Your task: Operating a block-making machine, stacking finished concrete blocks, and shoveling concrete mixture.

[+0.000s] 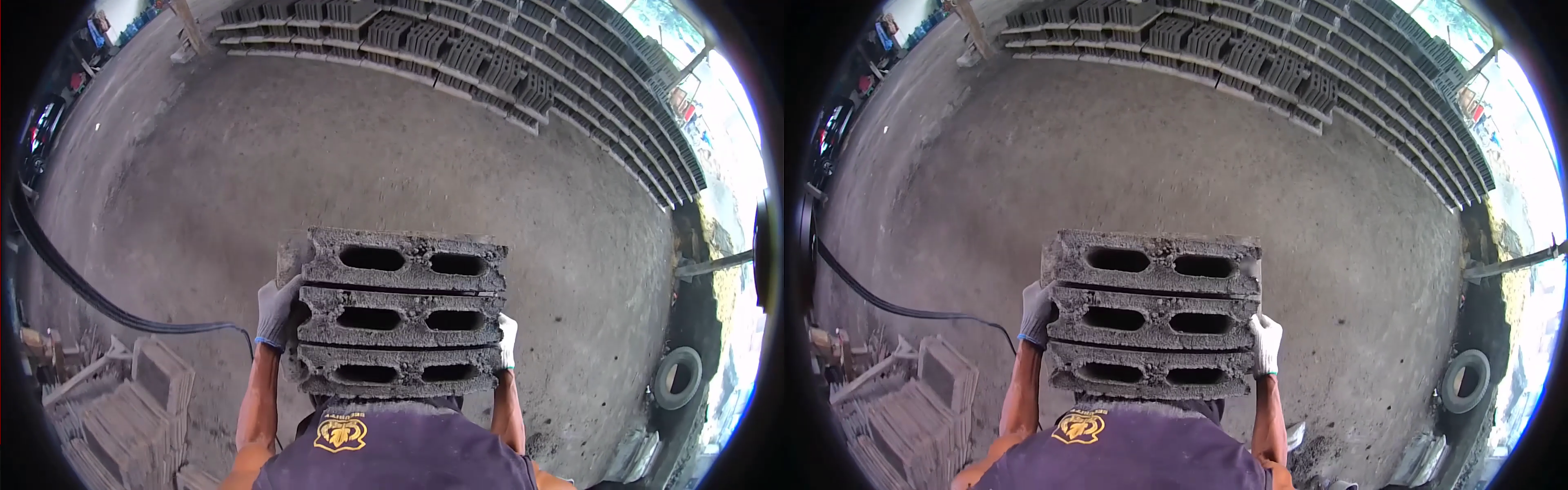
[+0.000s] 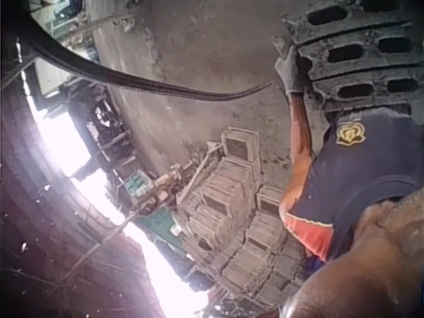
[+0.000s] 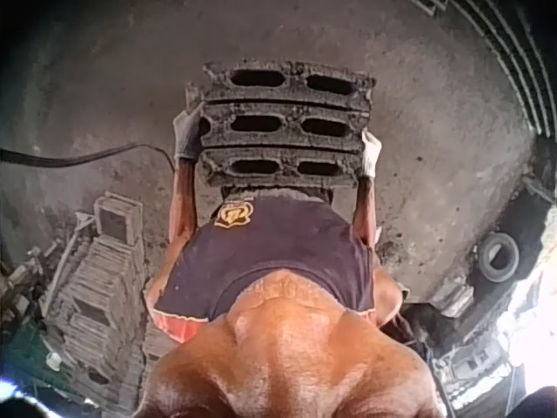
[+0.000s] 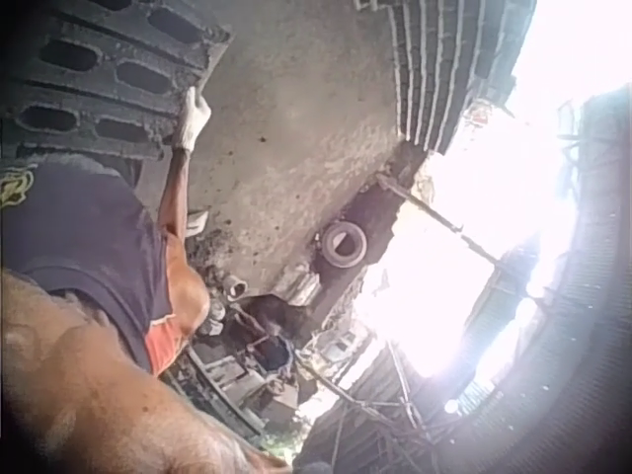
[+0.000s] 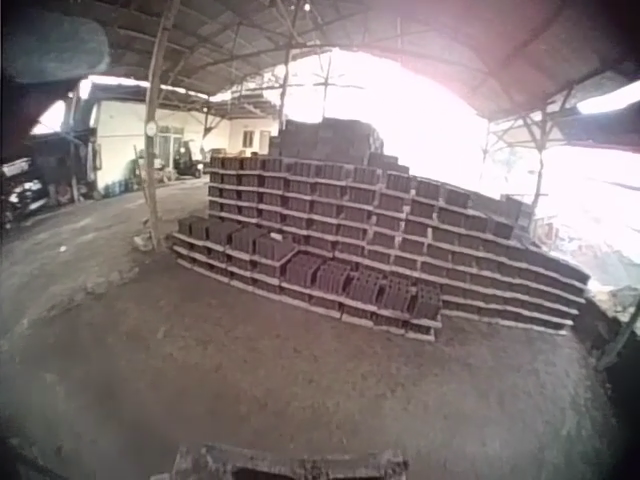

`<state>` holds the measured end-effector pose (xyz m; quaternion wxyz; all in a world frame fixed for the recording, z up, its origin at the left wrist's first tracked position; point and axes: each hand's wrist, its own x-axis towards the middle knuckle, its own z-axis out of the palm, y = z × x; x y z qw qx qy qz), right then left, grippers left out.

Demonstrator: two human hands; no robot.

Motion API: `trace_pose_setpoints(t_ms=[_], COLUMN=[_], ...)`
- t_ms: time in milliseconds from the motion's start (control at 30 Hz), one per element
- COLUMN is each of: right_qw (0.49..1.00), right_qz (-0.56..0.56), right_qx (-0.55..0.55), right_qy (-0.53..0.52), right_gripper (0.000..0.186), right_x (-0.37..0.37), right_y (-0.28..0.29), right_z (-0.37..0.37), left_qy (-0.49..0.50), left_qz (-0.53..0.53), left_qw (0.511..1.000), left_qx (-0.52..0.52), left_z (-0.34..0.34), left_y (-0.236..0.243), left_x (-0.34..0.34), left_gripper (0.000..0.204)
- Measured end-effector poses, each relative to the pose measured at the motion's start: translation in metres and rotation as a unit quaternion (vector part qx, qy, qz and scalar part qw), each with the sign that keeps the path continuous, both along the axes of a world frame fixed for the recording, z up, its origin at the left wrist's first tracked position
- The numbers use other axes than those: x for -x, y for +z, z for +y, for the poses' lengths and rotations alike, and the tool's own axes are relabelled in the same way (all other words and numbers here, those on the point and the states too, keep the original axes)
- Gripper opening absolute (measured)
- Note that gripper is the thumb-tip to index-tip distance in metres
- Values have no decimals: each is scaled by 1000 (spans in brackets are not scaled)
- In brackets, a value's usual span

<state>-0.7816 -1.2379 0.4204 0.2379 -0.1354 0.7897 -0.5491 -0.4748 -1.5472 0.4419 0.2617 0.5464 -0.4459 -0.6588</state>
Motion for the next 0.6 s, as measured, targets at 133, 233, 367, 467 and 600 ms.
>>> trace_pose_setpoints(t_ms=[133, 233, 367, 467, 600], right_qw=[996, 996, 998, 997, 1000], right_qz=[-51, -63, -12, -44, -7], right_qx=[11, -20, 4, 18, -18], right_qy=[-66, -60, -59, -53, -1], right_gripper=[26, 26, 26, 27, 25], right_x=[53, 101, 185, 252, 340], right_y=[-11, -36, -40, -23, 1], right_z=[-76, -87, -168, -247, -344], left_qy=[-4, -17, -48, -27, 17], left_qz=[30, -2, -28, -15, -34], left_qw=[999, 999, 998, 999, 999], left_qx=[-23, -32, -19, -33, -7], left_z=[-92, -137, -216, -287, -342], left_y=[36, 35, 48, 45, 19], left_x=[85, 126, 214, 280, 334], left_gripper=[23, 22, 24, 24, 23])
